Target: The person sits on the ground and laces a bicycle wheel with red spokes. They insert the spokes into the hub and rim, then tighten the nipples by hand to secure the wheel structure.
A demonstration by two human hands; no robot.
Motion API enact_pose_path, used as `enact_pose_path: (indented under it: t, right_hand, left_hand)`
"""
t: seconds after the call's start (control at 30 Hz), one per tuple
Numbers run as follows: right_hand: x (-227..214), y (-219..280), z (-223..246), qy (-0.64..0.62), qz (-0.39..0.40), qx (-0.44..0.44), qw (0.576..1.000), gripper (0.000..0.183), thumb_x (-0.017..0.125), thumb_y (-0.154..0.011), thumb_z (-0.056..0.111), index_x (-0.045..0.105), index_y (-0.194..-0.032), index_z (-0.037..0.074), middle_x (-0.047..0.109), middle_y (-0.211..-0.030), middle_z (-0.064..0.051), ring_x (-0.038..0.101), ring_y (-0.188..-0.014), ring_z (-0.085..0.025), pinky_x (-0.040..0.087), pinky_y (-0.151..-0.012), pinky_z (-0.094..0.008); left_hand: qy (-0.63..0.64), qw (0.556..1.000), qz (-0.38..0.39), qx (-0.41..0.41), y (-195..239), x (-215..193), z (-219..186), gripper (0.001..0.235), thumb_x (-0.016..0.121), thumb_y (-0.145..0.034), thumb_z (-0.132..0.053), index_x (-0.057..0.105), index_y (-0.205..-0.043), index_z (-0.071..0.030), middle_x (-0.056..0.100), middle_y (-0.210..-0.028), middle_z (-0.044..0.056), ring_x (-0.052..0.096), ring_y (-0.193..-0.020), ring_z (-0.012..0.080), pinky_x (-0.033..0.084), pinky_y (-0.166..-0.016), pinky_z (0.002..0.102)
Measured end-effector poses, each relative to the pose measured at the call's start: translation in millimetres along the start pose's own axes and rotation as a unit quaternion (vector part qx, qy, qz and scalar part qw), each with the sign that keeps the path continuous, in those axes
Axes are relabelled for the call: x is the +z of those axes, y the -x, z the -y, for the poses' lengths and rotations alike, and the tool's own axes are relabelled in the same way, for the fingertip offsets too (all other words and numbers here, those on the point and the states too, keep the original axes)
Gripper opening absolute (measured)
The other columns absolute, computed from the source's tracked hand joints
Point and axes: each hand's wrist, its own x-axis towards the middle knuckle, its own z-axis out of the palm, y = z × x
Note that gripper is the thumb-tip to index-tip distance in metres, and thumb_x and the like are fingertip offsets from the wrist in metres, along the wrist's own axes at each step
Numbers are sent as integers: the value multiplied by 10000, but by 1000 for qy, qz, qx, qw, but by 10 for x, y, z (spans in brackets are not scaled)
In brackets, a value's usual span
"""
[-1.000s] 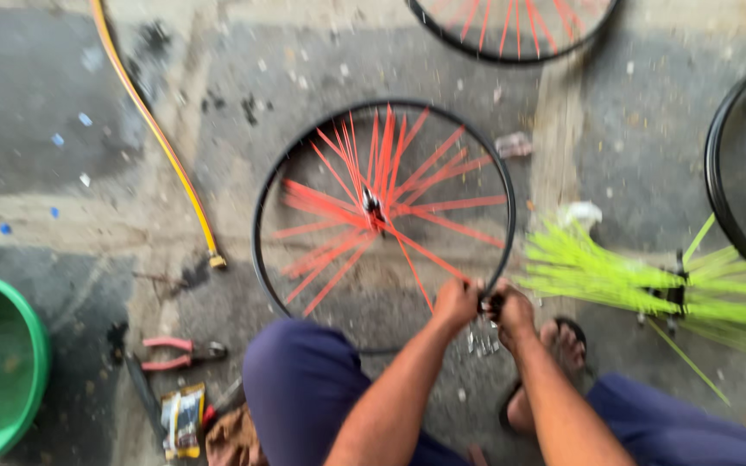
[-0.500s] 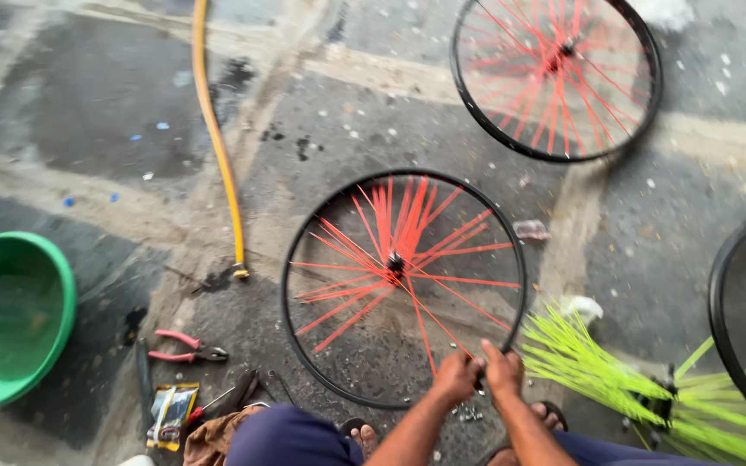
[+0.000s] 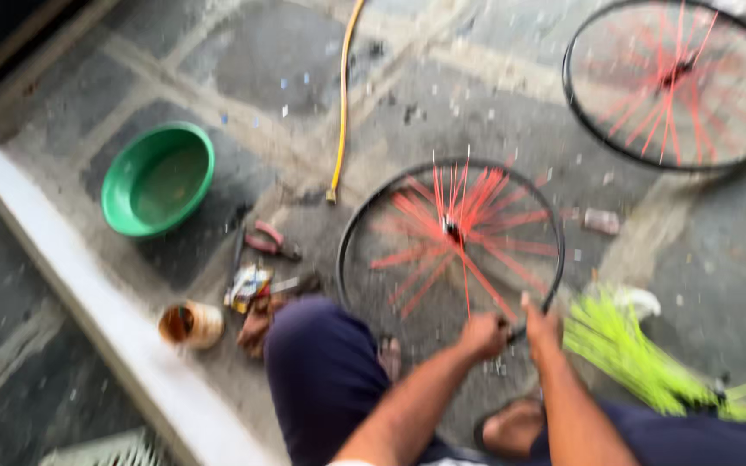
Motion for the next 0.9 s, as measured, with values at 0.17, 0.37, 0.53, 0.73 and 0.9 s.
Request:
enact_pose_path:
  t: [0.17,0.37,0.53,0.73,0.9]
  right_hand:
    - [-139,-80,-125,-134,63,136,980,617,652,-928,743,606,-926,127,384,-664,5,355,-515,-171,239,-451,-371]
    - [-222,-126,-138,-214,59,193,956,589,669,-929,666,626,-741,109,424,-553,26,345,-430,-123,247,-420,-298]
    - [-278,-362,-195,-226,21,157,961,478,699,-910,576,663,-964,102,635,-820,35,581,-670,-100,477,-599,-281]
    - [-517,-403,-218,-112,7,137,984,516,689,-956,546,629,-956,34,562,-832,24,492,-716,-113,424,-616,-322]
    - [-561,-66,-186,-39,55,213,975,483,608,-1007,520,599,-818,75,455,-685,11,393,-566,-138,328,-493,-324]
  left_hand:
    - [-134,985,-5,110,61,-323,-223,247,605,-878,-239,741,-1053,-131,731,-1003,176,702,-967,379,563,-808,515]
    - [-211,955,-18,206,-175,-602,-424,270,596,-885,-179,742,-1107,-222,708,-1168,32,612,-1178,290,483,-976,445]
    - [-248,923,15,294,-556,-580,-356,266,732,-772,-383,760,-1022,-296,722,-1104,1,613,-1163,265,387,-1089,542]
    - [-135,964,114,198,-815,-352,-470,293,750,-781,-545,754,-1039,-405,743,-1046,27,628,-1114,288,361,-999,523]
    - [-85,978,121,150,-855,-387,-607,263,677,-833,-477,773,-1068,-410,762,-1079,8,635,-1116,269,328,-1035,515]
